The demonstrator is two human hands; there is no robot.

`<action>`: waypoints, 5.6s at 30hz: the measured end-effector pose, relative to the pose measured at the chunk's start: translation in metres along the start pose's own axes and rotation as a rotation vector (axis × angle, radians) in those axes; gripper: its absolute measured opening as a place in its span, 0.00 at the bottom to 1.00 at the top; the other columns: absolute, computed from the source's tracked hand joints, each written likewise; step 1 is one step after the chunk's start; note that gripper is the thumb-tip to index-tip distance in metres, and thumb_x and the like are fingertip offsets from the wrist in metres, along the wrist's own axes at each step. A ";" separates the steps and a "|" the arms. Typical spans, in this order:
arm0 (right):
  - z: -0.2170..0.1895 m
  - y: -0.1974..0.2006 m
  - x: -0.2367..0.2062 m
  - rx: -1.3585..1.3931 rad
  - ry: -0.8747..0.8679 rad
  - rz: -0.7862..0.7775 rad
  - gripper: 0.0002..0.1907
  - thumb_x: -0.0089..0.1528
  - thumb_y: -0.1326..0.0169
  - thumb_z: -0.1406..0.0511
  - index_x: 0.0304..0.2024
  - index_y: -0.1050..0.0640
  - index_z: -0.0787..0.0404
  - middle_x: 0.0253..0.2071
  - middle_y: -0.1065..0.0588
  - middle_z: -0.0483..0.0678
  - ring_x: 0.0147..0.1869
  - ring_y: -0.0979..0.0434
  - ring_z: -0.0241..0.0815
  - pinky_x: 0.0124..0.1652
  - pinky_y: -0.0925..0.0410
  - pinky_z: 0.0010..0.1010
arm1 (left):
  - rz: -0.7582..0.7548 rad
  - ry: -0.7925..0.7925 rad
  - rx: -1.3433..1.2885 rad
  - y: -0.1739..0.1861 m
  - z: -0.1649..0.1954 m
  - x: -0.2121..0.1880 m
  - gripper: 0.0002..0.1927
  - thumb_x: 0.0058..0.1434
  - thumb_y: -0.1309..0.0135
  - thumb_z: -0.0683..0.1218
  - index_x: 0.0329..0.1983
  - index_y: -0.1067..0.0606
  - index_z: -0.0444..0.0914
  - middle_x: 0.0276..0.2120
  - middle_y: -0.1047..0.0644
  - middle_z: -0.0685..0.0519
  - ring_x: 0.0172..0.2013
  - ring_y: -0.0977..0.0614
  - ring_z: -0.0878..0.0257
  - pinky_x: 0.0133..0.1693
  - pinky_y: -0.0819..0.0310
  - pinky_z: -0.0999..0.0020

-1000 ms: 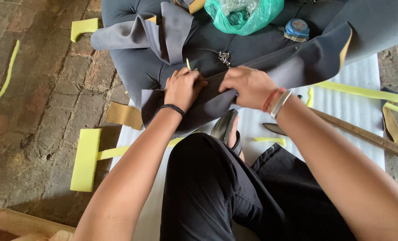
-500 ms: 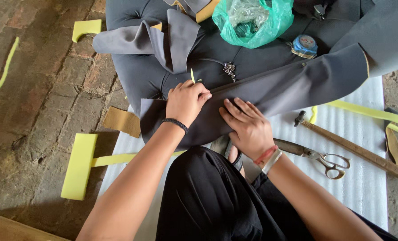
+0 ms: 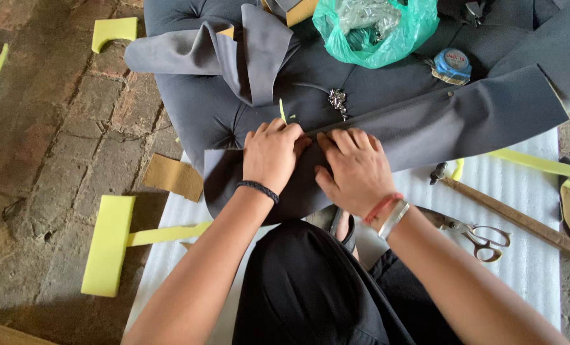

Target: The person cuts a strip of yellow foam with a knife, wraps the foam strip in gray fabric, and positions it along the sofa armrest. They then hammer tacks through the fabric to fasten it to the sofa frame, pressing the fabric in place between tacks.

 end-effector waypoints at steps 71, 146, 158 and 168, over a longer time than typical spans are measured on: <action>0.100 -0.087 0.040 0.526 -0.542 -0.540 0.12 0.59 0.39 0.54 0.36 0.14 0.54 0.22 0.23 0.39 0.26 0.30 0.28 0.27 0.33 0.27 | -0.019 0.106 -0.179 -0.014 -0.009 0.006 0.07 0.55 0.38 0.54 0.34 0.19 0.50 0.34 0.19 0.57 0.38 0.18 0.54 0.40 0.28 0.53; 0.081 0.026 -0.137 0.433 -0.570 -0.398 0.24 0.59 0.39 0.54 0.50 0.27 0.61 0.20 0.25 0.50 0.22 0.25 0.42 0.26 0.31 0.34 | -0.356 0.106 -0.365 -0.064 -0.026 0.035 0.05 0.55 0.38 0.49 0.35 0.18 0.48 0.31 0.17 0.55 0.35 0.15 0.58 0.38 0.23 0.61; 0.071 -0.006 -0.164 0.772 -0.923 -0.454 0.20 0.69 0.56 0.54 0.48 0.23 0.62 0.21 0.31 0.48 0.18 0.34 0.38 0.21 0.37 0.34 | -0.374 0.099 -0.473 -0.079 -0.024 0.040 0.04 0.56 0.41 0.46 0.35 0.20 0.45 0.32 0.15 0.57 0.36 0.14 0.60 0.40 0.22 0.63; 0.053 0.015 -0.129 0.392 -0.407 -0.347 0.19 0.70 0.56 0.54 0.40 0.30 0.64 0.20 0.29 0.50 0.23 0.27 0.45 0.27 0.34 0.39 | -0.351 0.081 -0.395 -0.078 -0.026 0.043 0.04 0.54 0.40 0.46 0.33 0.17 0.46 0.32 0.16 0.55 0.37 0.15 0.57 0.40 0.22 0.62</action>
Point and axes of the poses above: each hand's wrist, its own x-axis towards the middle knuckle, its own y-axis out of the back of the hand, z = x × y, the point moved 9 cm from there along x, towards the middle knuckle
